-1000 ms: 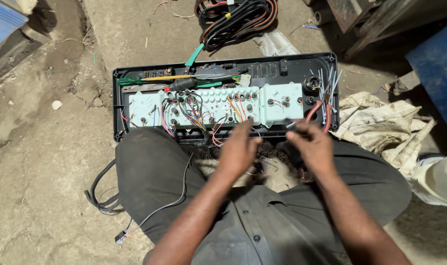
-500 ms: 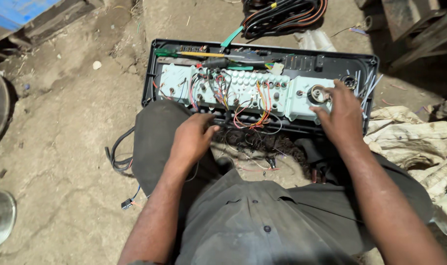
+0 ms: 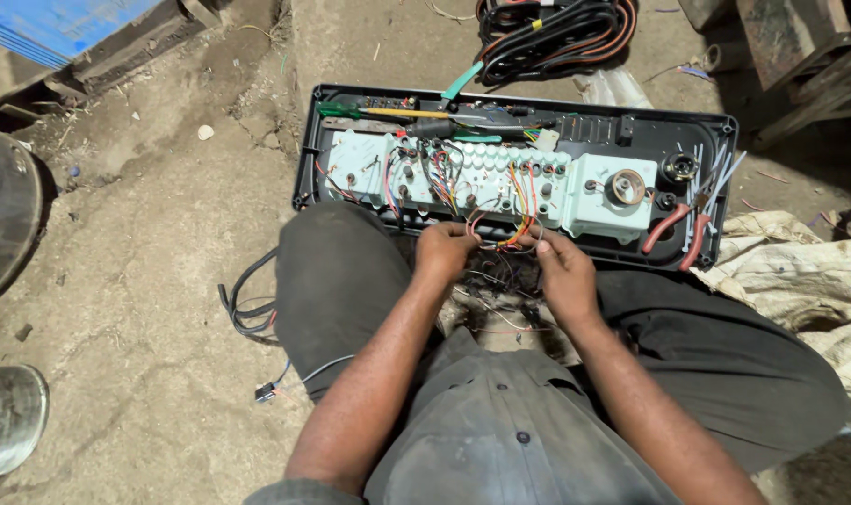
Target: The person sits on the ground and repairs an open electrical distribution box. They strip wire ends, twist them together, wrap connections with electrical tape, and use a screwdriver to tighten terminals inside the box.
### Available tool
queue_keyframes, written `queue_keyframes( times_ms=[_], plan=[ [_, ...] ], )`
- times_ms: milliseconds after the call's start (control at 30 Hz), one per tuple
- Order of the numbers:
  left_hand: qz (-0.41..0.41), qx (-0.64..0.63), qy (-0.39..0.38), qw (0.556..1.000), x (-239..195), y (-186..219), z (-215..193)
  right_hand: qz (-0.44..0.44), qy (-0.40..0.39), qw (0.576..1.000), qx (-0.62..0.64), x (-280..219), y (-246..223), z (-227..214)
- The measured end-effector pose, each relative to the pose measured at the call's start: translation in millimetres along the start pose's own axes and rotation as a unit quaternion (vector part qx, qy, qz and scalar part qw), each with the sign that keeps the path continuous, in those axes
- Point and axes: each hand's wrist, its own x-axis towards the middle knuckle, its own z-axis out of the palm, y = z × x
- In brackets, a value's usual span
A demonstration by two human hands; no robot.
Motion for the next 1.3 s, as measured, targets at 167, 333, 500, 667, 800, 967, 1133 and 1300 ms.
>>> queue_keyframes(
  times_ms=[167,333,500,667,800,967,1133,1300],
  plan=[
    [0.076,-0.105,-0.082,0.988,10.3,-13.1,0.2,-0.009,-0.01,0.975,-0.223,-4.5,-21.7,36.3],
    [0.073,0.2,-0.063,0.975,-3.7,12.0,-5.8,-0.179,-0.049,0.82,-0.541,-7.5,-5.1,61.1],
    [0.145,0.351,0.039,0.924,0.9,29.5,3.6,-0.248,-0.093,0.857,-0.442,2.4,5.6,47.5],
    [0.065,0.113,-0.005,0.991,19.2,33.6,6.4,-0.226,-0.075,0.889,-0.392,11.9,8.8,19.7],
    [0.032,-0.041,-0.018,0.999,20.1,42.6,3.1,-0.188,-0.047,0.919,-0.342,12.0,19.6,21.8],
    [0.054,-0.025,0.014,0.998,16.9,55.2,4.8,-0.14,-0.049,0.945,-0.292,17.4,28.3,18.7],
    [0.045,-0.001,0.02,0.999,14.0,67.1,3.2,-0.127,-0.062,0.929,-0.342,22.1,9.2,28.2],
    [0.012,-0.007,-0.036,0.999,14.6,47.7,2.3,-0.222,-0.009,0.893,-0.391,4.0,-3.7,45.0]
  ],
)
